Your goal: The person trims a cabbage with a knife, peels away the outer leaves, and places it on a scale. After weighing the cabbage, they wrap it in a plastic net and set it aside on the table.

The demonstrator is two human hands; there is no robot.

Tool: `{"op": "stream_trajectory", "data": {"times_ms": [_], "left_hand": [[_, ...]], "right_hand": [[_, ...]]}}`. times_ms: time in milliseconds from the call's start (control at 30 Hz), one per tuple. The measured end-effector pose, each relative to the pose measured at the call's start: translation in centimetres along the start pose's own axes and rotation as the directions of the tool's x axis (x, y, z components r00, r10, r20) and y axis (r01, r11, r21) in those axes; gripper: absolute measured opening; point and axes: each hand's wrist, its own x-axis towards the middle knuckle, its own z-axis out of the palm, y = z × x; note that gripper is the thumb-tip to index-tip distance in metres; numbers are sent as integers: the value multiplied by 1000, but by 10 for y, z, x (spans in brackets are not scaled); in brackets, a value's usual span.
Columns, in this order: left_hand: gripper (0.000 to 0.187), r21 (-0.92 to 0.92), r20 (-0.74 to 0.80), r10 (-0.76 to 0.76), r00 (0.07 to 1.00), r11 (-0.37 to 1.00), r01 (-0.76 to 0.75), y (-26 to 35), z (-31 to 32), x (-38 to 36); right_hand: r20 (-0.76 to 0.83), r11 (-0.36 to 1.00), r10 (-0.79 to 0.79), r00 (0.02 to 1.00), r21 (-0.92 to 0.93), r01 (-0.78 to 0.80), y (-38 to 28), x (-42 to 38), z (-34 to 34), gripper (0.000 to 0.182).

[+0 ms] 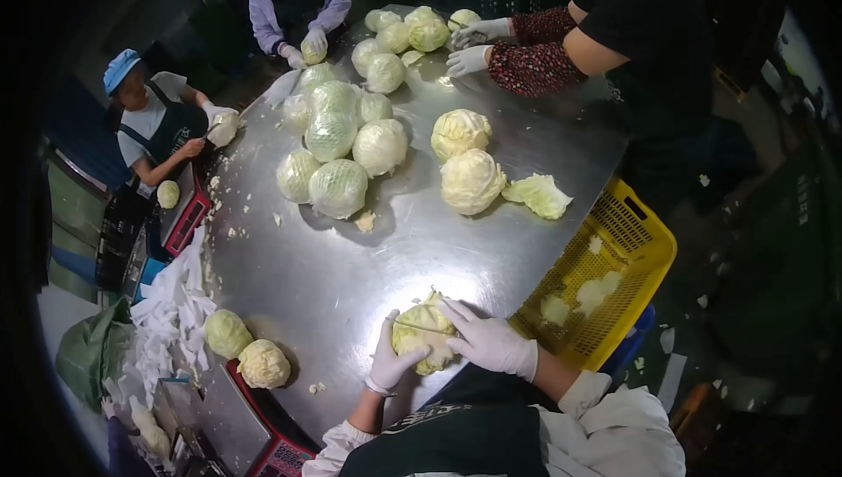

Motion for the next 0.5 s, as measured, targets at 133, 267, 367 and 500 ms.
{"op": "stream_trajectory", "data": {"times_ms": [133, 267, 367, 500], "left_hand": [[86, -75, 103, -39, 994, 996, 47, 28, 3, 11], [86, -52, 112, -67, 991, 996, 73, 32, 5, 18], [89, 21, 79, -143, 987, 990, 141, 23, 8, 17], [101, 440, 30, 49, 998, 896, -57, 10, 9, 1]], "right_hand": [[7, 990, -23, 1000, -141, 23, -3, 5, -1, 68], [1, 970, -2, 1000, -245, 2, -7, 11, -3, 62], [-128, 990, -22, 992, -139, 4, 8, 26, -1, 47], [-152, 976, 171, 974, 160, -146, 37, 59, -13, 33]]}}
